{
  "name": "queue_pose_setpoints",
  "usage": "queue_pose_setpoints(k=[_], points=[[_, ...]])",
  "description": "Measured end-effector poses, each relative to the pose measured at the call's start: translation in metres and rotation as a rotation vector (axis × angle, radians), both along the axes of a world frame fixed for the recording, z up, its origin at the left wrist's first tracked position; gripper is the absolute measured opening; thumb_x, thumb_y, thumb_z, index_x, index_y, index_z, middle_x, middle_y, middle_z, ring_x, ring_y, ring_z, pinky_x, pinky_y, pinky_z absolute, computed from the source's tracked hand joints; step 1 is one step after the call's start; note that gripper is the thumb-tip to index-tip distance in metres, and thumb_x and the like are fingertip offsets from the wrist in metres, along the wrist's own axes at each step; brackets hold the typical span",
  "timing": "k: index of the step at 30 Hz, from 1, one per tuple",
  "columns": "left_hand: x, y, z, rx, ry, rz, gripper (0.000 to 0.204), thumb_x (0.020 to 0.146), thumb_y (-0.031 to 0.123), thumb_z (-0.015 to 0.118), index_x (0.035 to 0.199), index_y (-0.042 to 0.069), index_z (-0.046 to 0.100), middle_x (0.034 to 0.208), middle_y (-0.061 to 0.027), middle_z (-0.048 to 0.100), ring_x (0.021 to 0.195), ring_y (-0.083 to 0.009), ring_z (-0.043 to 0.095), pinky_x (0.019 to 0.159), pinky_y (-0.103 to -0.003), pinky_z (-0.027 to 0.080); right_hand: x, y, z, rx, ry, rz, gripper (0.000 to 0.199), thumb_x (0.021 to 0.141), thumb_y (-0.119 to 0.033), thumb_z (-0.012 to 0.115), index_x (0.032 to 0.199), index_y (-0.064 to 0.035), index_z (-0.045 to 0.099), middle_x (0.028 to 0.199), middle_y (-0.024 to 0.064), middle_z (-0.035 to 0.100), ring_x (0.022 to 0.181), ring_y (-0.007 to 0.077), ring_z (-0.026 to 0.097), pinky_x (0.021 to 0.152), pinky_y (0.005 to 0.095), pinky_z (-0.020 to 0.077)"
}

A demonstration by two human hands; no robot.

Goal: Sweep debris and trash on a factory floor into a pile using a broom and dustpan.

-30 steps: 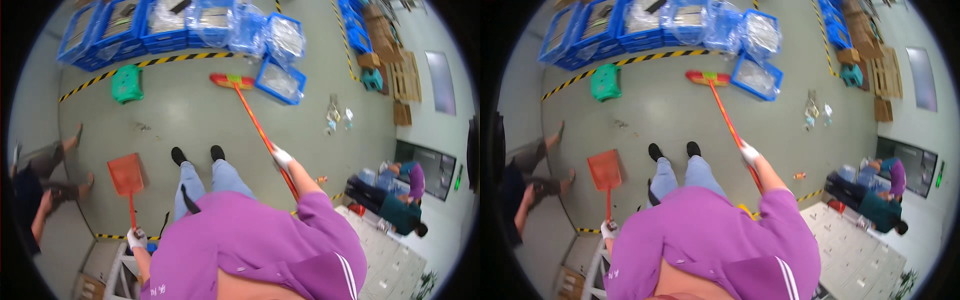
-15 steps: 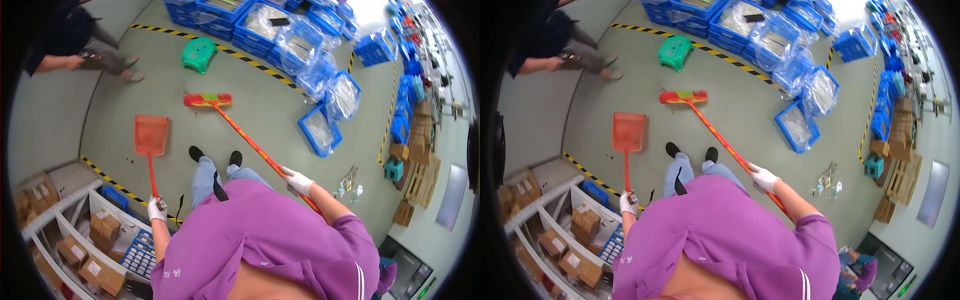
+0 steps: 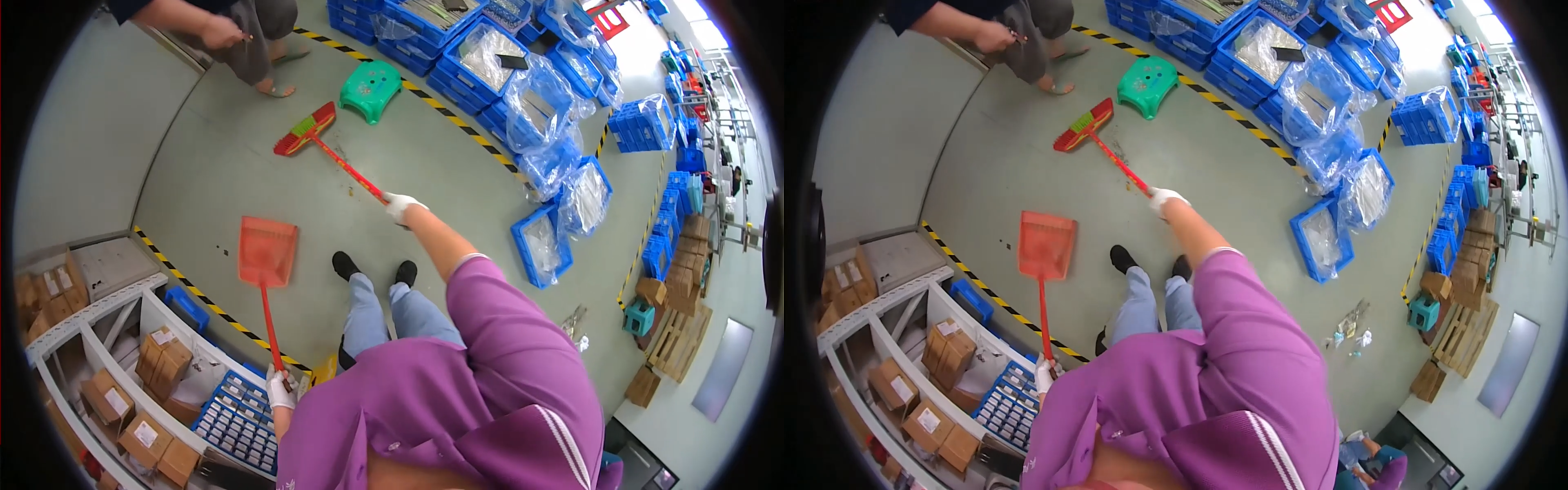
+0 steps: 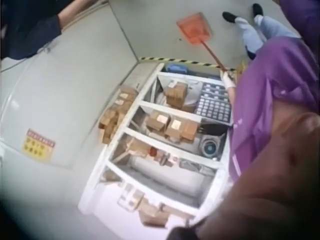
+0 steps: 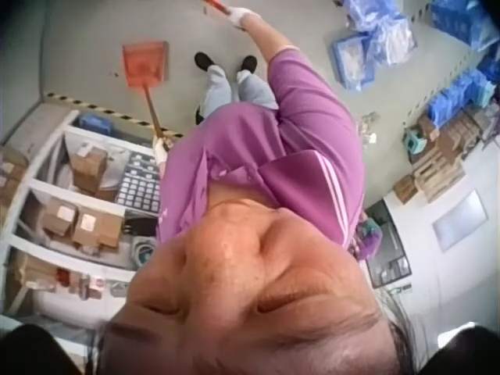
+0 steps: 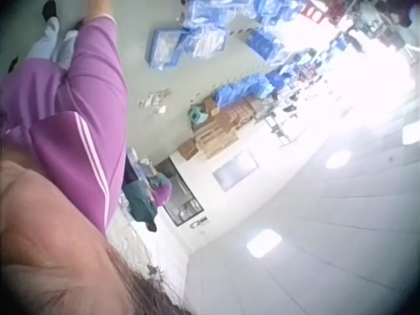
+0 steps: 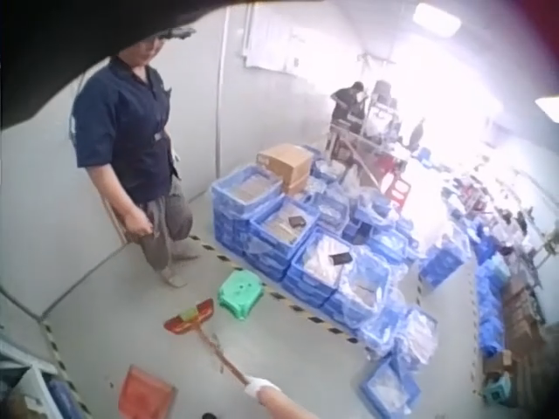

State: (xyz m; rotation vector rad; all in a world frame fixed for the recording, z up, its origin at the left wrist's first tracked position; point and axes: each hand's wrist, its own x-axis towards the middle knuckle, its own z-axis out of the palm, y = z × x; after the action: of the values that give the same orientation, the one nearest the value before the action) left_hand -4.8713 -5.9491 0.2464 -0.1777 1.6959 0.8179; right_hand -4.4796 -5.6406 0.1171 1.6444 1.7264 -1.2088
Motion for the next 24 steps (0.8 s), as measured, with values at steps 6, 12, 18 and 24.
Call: queue_pose_setpoints(k=[6,12,18,24], points=[[-0.060,0.025,-0.041,-0.026,-0.081,0.067,0.014,0.079,0.009,0.048,0.092,0.015,0.046,0.068,0.0006,0.050,0.047,-0.0081,0.041,0.039,-0.022,0.031,0.129,-0.199,0.087,-0.191,-0.096,-0.589,0.042,0.090,-0.027,0.036,0.129,-0.0407,0.037,0.066,0.0045,0.054,0.041,0.0162,0.047,0.035,0.0321,0.0371],[-0.104,0.048,-0.100,-0.120,-0.105,0.051,0.007,0.082,0.016,0.049,0.088,0.013,0.046,0.066,0.0013,0.045,0.049,-0.0089,0.042,0.039,-0.022,0.032,0.181,-0.335,0.202,-0.617,-0.147,-1.530,0.026,0.089,-0.032,0.047,0.113,-0.0373,0.056,0.067,-0.0080,0.053,0.047,0.0071,0.043,0.042,0.0256,0.0354],[-0.111,0.069,-0.105,-0.144,-0.120,0.045,0.010,0.082,0.018,0.049,0.086,0.009,0.047,0.067,-0.0008,0.048,0.049,-0.0103,0.042,0.040,-0.023,0.032,0.179,-0.398,0.240,-0.247,-0.129,-1.432,0.024,0.089,-0.029,0.052,0.112,-0.0282,0.060,0.070,-0.0079,0.055,0.052,0.0061,0.041,0.049,0.0228,0.0377],[-0.123,0.086,-0.086,-0.146,-0.231,0.005,0.008,0.078,0.011,0.048,0.082,0.006,0.052,0.069,-0.0034,0.055,0.046,-0.0094,0.043,0.038,-0.021,0.033,0.151,-0.308,0.180,-0.025,-0.130,-0.978,0.038,0.089,-0.026,0.041,0.126,-0.0334,0.045,0.065,0.0014,0.053,0.049,0.0108,0.048,0.045,0.0278,0.0401]])
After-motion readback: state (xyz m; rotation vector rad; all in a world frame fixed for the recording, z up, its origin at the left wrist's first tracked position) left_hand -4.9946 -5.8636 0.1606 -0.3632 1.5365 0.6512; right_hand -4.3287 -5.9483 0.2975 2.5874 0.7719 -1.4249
